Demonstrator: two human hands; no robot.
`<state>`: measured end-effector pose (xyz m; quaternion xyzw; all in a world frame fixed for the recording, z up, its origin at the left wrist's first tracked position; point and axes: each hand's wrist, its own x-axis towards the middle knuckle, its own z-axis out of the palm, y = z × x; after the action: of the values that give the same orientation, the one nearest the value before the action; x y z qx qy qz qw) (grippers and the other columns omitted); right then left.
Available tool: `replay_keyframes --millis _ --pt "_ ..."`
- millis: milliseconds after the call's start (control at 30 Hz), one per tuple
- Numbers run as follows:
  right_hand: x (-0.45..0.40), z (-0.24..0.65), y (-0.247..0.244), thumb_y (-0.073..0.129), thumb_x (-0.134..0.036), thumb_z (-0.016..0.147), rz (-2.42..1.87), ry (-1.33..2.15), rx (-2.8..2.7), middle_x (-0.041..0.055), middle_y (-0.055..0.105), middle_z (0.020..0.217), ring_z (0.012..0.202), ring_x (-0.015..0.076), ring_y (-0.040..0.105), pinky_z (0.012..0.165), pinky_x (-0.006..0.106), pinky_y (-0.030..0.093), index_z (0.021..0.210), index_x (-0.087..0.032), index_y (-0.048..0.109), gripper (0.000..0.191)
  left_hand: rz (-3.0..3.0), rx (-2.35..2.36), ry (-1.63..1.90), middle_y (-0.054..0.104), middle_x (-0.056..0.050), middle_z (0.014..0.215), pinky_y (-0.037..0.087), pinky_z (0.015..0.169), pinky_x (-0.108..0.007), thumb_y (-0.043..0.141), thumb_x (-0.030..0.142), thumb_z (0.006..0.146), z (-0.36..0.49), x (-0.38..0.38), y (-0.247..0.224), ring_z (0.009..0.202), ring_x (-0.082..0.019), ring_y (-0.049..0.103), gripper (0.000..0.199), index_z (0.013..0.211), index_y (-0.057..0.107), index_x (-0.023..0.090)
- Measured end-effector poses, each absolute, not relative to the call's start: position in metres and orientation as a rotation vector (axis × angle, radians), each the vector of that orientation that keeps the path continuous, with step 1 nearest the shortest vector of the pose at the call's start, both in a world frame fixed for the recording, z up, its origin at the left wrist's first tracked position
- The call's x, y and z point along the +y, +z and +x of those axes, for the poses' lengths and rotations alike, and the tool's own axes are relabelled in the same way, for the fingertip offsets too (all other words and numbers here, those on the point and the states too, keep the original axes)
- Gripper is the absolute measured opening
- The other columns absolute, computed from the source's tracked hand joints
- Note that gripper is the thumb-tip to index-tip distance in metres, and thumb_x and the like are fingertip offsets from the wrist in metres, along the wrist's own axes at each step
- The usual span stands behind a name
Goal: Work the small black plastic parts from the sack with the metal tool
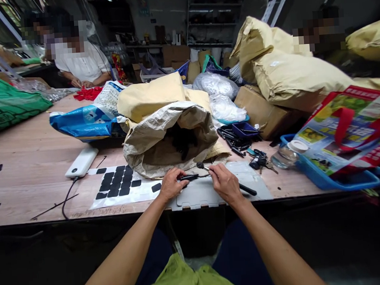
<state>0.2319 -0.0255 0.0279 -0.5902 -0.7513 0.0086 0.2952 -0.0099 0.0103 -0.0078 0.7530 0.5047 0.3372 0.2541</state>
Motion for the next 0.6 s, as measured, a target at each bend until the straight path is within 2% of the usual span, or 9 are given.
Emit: replay_keyframes --millis 167,367,600 --pt "-0.040 0.198 0.038 0.044 -0.029 0.103 -1.511 0.154 -2.048 0.0020 0.069 0.106 0.093 0.0160 0.064 0.077 0.024 0.045 0.130 -0.030 0.064 0.033 2.022 1.379 0.929 0.064 0.000 0.086 0.042 0.078 -0.030 0.077 0.018 0.076 -0.009 0.010 -0.007 0.087 -0.018 0.057 0.016 0.090 0.070 0.020" --pt "-0.045 0.185 0.037 0.046 -0.026 0.102 -1.550 0.034 -2.101 0.0027 0.067 0.092 0.082 0.0146 0.062 0.067 0.024 0.041 0.129 -0.034 0.068 0.036 2.030 1.430 0.912 0.059 0.001 0.080 0.041 0.076 -0.029 0.078 0.019 0.075 -0.008 0.010 -0.007 0.084 -0.018 0.055 0.012 0.081 0.067 0.019" --pt "-0.044 0.196 0.038 0.045 -0.029 0.103 -1.597 -0.025 -1.992 0.0033 0.067 0.092 0.082 0.0155 0.062 0.065 0.024 0.040 0.130 -0.034 0.067 0.036 2.003 1.406 0.928 0.064 -0.001 0.086 0.042 0.075 -0.029 0.074 0.017 0.076 -0.006 0.009 -0.004 0.082 -0.018 0.056 0.013 0.088 0.070 0.020"
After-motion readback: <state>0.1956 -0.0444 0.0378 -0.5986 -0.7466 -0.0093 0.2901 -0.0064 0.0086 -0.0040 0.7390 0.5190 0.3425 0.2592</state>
